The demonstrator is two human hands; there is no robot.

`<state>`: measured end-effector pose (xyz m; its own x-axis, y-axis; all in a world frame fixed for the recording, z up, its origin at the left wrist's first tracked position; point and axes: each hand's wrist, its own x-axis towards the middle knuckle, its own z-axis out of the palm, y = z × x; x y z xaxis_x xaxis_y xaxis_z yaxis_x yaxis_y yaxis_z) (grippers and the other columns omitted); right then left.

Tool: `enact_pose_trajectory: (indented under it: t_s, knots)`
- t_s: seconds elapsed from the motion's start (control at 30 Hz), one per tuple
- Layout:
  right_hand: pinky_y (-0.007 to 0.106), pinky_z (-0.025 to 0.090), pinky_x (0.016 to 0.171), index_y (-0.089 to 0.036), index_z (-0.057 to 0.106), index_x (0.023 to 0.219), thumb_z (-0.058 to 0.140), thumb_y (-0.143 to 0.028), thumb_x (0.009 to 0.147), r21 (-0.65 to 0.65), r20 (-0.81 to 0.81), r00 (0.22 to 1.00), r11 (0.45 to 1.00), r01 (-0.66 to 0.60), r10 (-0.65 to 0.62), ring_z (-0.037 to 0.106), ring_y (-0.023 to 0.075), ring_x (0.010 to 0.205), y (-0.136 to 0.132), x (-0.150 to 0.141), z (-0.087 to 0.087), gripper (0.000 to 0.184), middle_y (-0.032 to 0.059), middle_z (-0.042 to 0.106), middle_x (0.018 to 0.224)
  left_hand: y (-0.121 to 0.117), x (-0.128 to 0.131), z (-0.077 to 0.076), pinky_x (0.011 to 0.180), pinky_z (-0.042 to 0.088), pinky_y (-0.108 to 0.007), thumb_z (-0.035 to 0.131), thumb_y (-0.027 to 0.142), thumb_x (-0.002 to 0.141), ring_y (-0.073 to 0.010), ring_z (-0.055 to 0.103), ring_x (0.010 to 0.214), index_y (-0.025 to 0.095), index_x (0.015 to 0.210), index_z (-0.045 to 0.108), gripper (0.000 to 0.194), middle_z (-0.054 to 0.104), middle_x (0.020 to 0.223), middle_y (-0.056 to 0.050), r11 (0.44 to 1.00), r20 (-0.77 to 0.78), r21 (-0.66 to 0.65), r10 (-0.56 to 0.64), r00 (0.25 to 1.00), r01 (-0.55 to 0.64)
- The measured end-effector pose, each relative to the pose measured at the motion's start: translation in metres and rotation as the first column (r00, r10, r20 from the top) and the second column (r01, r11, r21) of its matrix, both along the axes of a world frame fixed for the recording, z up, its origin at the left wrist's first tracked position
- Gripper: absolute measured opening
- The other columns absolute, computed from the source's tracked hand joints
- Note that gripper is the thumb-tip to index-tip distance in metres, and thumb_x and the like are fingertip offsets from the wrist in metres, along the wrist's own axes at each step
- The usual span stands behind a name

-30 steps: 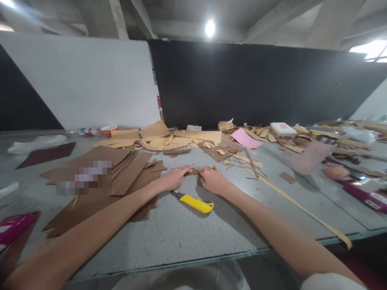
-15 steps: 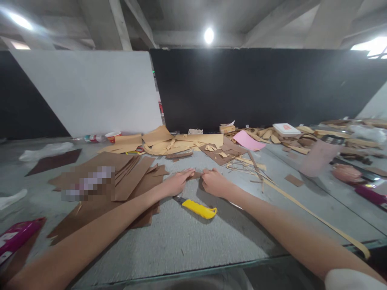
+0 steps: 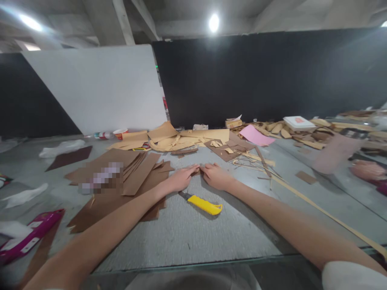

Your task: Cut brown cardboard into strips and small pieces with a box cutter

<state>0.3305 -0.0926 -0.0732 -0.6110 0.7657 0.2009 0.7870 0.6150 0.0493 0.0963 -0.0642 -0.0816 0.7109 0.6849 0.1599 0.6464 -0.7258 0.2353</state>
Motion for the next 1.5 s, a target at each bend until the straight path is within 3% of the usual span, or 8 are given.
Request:
enact_pose_trajectory:
  t_s: [0.27,0.57,0.73,0.83,0.97,1.17,1.33,1.5]
  knots:
    - [0.036,0.037,0.091,-0.011,0.066,0.128,0.042,-0.019,0.107,-0.020,0.012,0.999,0.999,0.032,-0.032,0.066,0.0237,0.097,-0.001,-0.006,0.003,0.033,0.0135,0.072,0.109,-0.001,0.004,0.000,0.130,0.033,-0.036,0.037,0.005,0.092,-0.0182,0.041,0.157,0.015,0.161,0.043,0.070,0.044,0.169,-0.010,1.000,-0.011,0.004,0.008,1.000,-0.008]
    - [0.036,0.045,0.080,-0.015,0.079,0.095,0.057,-0.030,0.095,-0.044,0.133,0.967,0.974,0.224,-0.216,0.073,0.0291,0.086,-0.022,0.005,0.021,0.027,0.0179,0.079,0.093,-0.002,0.003,0.002,0.128,0.037,-0.039,0.040,0.006,0.091,-0.0195,0.043,0.155,0.018,0.162,0.043,0.072,0.046,0.167,-0.009,1.000,-0.013,0.018,0.017,1.000,-0.017]
    - [0.036,0.043,0.073,-0.016,0.079,0.084,0.047,-0.033,0.102,0.010,0.091,0.926,0.930,0.367,-0.366,0.074,0.0292,0.081,-0.025,0.010,0.037,0.040,0.0196,0.079,0.092,-0.006,0.004,0.006,0.125,0.039,-0.040,0.045,0.008,0.092,-0.0232,0.050,0.149,0.017,0.146,0.062,0.058,0.057,0.158,-0.009,0.997,-0.026,0.078,-0.006,1.000,0.008]
    - [0.033,0.041,0.072,-0.018,0.076,0.086,0.046,-0.031,0.104,-0.003,0.033,0.965,0.966,0.259,-0.259,0.071,0.0252,0.082,-0.025,0.015,0.043,0.038,0.0150,0.078,0.092,-0.011,0.006,0.009,0.116,0.046,-0.047,0.051,0.013,0.092,-0.0305,0.059,0.131,0.015,0.125,0.074,0.040,0.071,0.129,-0.015,0.980,-0.001,0.179,0.084,0.996,-0.083]
    - [0.031,0.035,0.067,-0.019,0.072,0.080,0.048,-0.043,0.106,-0.129,-0.026,0.995,0.987,0.092,-0.096,0.064,0.0207,0.075,-0.031,0.019,0.050,0.042,0.0099,0.074,0.081,-0.016,0.007,0.011,0.103,0.052,-0.047,0.050,0.016,0.096,-0.0308,0.064,0.108,0.017,0.100,0.078,0.029,0.068,0.100,-0.014,0.946,0.057,0.199,0.250,0.967,-0.256]
    - [0.029,0.032,0.059,-0.022,0.066,0.085,0.070,-0.066,0.090,-0.501,-0.155,0.983,0.850,-0.162,0.096,0.057,0.0155,0.067,-0.056,0.008,0.067,0.044,0.0013,0.071,0.083,-0.010,0.000,0.007,0.114,0.048,-0.043,0.043,0.002,0.092,-0.0261,0.059,0.128,0.017,0.120,0.070,0.042,0.068,0.129,-0.013,0.955,0.248,0.159,0.206,0.946,-0.250]
    - [0.029,0.032,0.062,-0.023,0.065,0.094,0.078,-0.063,0.082,-0.468,-0.089,0.981,0.862,-0.195,0.174,0.056,0.0171,0.070,-0.080,-0.010,0.067,0.044,0.0016,0.068,0.087,0.004,-0.001,-0.007,0.127,0.037,-0.045,0.043,0.001,0.090,-0.0235,0.053,0.144,0.017,0.127,0.071,0.049,0.067,0.144,-0.011,0.991,0.200,0.079,0.090,0.976,-0.108]
    - [0.029,0.032,0.061,-0.025,0.069,0.098,0.074,-0.037,0.085,-0.461,-0.041,0.984,0.870,-0.175,0.176,0.060,0.0182,0.074,-0.082,-0.003,0.068,0.019,0.0020,0.072,0.093,0.009,-0.007,-0.002,0.124,0.041,-0.042,0.041,0.004,0.093,-0.0242,0.058,0.138,0.014,0.132,0.071,0.050,0.067,0.139,-0.013,0.996,0.145,0.052,0.057,0.988,-0.065]
